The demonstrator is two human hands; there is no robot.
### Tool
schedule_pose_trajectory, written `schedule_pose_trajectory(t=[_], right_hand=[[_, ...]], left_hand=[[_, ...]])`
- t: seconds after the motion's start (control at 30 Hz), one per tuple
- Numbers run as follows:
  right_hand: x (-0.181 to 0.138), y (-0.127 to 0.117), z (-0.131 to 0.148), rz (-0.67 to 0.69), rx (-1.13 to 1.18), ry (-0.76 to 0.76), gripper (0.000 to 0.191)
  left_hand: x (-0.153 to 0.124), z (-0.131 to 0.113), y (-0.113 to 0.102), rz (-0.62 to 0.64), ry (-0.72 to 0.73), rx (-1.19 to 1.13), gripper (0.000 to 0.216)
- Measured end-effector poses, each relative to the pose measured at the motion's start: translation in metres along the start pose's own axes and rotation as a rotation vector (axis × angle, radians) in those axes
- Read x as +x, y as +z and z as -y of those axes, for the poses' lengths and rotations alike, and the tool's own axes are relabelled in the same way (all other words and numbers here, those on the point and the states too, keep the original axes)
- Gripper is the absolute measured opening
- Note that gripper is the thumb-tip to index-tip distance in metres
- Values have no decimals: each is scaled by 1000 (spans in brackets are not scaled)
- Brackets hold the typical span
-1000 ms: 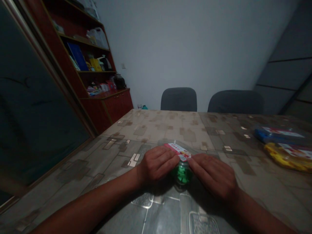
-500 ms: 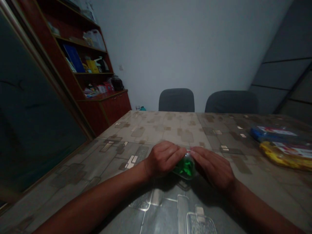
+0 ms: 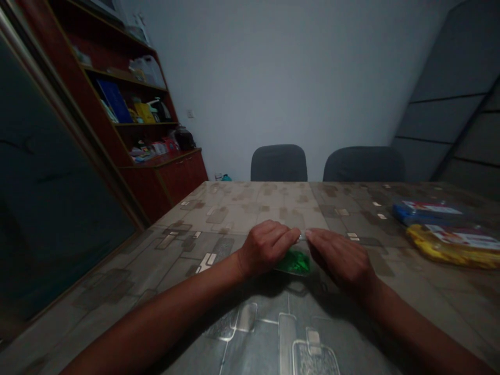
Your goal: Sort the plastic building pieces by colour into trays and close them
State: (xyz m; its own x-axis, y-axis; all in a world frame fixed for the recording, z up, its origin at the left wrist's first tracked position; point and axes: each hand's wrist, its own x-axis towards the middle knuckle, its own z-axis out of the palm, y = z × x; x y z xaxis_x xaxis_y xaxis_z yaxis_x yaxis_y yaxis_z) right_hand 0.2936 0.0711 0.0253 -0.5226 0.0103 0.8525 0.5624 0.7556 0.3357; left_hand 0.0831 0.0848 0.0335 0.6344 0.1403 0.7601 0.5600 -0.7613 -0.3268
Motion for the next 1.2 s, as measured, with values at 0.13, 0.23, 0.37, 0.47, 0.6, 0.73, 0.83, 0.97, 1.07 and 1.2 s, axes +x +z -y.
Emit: schedule_pose_trajectory(t=[0.13,0.23,0.37,0.47,0.6,0.73,0.83,0.97,1.07,1.2], right_hand=[[4,-1,-2,3,-81,-7,18],[6,-1,-6,11,-118,-6,16],[5,-1,-10,53,-125,-1,21],[0,0,-11,58,-107,0,20],[-9,2,-12,48,-65,-27,22],[-11,4,-10,50,-26,-44,23],[-11,4,-4,56,84,-64,21],[-15,5,7,80,197,-83,22],[-20,5,12,87,187,-98,24],[-25,6,14,86,140,-107,24]], left_hand=[[5,2,5,28,3,46,31],[9,3,11,25,18,60,34],[9,2,14,90,-16,17,36],[7,2,12,118,-204,-139,30],[9,11,5,229,-537,-447,20],[24,30,-10,613,-614,-651,41],[34,38,-19,879,-489,-615,72],[31,34,-22,1073,-396,-602,87],[23,27,-19,1090,-396,-617,87],[19,22,-18,1067,-338,-605,84]])
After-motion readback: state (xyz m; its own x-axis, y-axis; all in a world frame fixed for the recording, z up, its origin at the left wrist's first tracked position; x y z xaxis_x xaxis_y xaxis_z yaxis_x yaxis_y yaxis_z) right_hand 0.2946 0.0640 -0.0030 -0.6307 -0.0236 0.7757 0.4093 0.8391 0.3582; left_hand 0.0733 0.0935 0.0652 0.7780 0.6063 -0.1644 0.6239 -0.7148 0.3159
